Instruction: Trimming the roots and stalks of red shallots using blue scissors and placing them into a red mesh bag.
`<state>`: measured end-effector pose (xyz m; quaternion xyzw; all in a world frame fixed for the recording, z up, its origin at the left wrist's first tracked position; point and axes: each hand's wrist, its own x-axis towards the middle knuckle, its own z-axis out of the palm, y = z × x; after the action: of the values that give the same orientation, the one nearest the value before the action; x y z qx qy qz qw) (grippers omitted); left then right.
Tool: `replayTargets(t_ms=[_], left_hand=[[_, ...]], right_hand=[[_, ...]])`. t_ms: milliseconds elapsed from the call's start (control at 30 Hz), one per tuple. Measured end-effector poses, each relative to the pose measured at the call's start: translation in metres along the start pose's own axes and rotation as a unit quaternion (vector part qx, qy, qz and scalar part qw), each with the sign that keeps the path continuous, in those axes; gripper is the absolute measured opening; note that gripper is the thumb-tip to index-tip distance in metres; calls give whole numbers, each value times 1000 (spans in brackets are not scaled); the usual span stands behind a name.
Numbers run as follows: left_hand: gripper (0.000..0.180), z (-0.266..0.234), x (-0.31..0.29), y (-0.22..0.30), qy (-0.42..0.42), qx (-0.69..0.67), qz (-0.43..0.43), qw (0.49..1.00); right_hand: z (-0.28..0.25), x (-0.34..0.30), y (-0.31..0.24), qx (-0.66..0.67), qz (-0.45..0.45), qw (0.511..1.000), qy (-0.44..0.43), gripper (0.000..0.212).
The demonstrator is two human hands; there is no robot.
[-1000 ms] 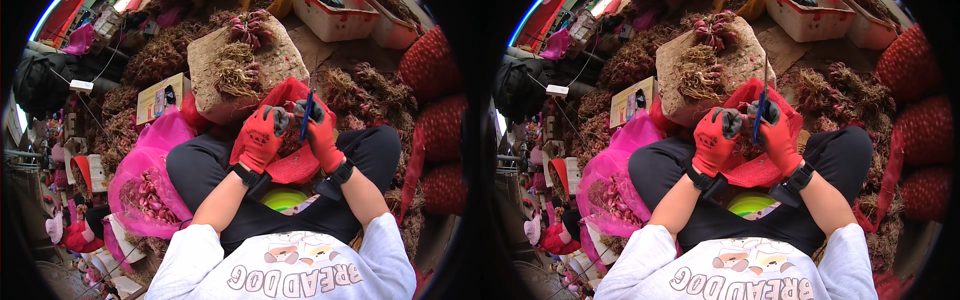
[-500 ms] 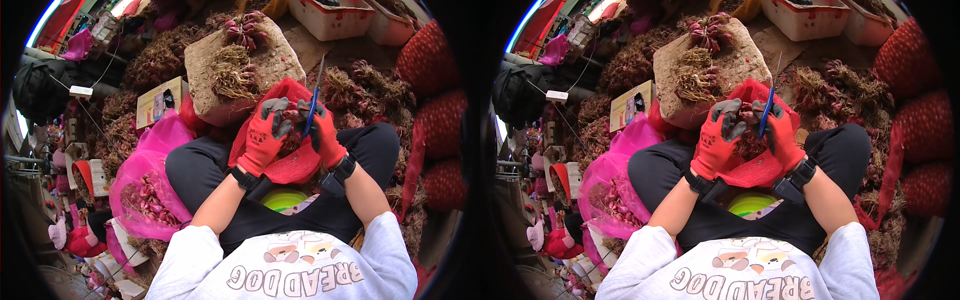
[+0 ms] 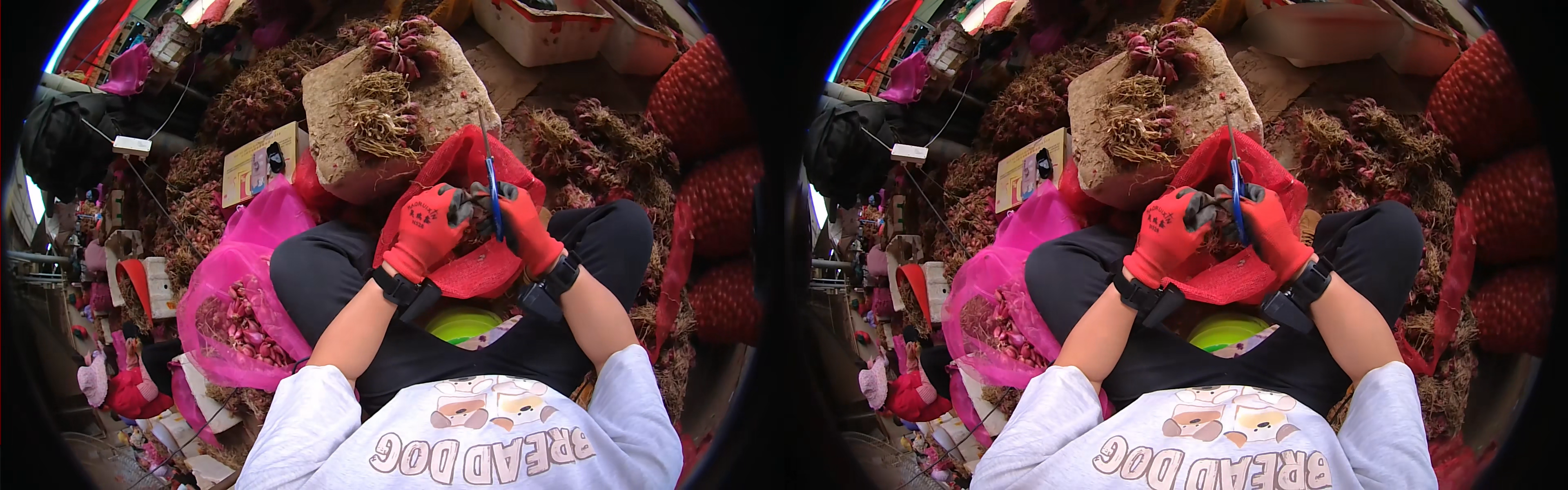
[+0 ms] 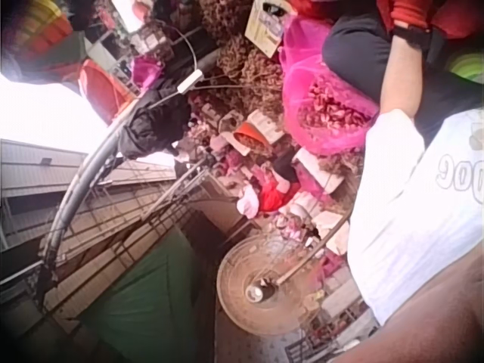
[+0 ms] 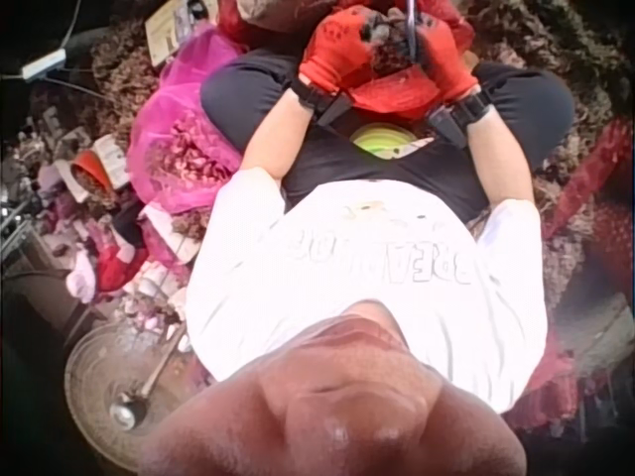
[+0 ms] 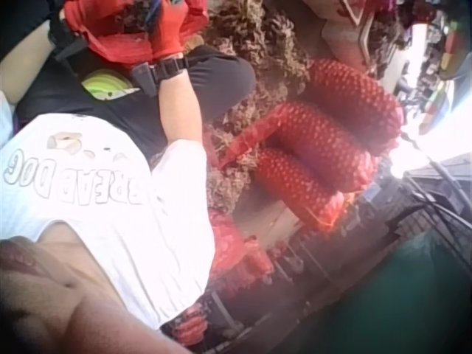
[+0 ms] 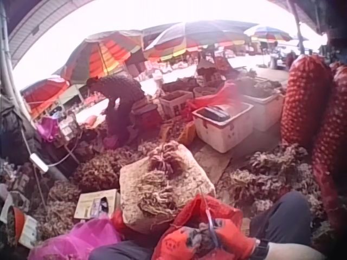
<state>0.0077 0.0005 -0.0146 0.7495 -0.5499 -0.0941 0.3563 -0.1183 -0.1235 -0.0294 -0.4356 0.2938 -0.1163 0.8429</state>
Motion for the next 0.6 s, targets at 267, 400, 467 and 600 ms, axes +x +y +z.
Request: replayTargets(t_ms=[267, 400, 467, 600], left_hand=[[25, 4, -7, -40, -97, -330, -239, 908], [31, -14, 3, 3, -4, -208, -17, 978], [33, -13, 2, 8, -3, -136, 47, 990], [36, -3, -5, 9, -36, 28, 69, 997]], right_hand=[[4, -3, -9, -79, -18, 996, -46, 23], [-13, 2, 0, 20, 28, 999, 0, 27], [-13, 3, 3, 38, 19, 999, 1, 28], [-10, 3, 9, 48, -14, 999, -7, 25]])
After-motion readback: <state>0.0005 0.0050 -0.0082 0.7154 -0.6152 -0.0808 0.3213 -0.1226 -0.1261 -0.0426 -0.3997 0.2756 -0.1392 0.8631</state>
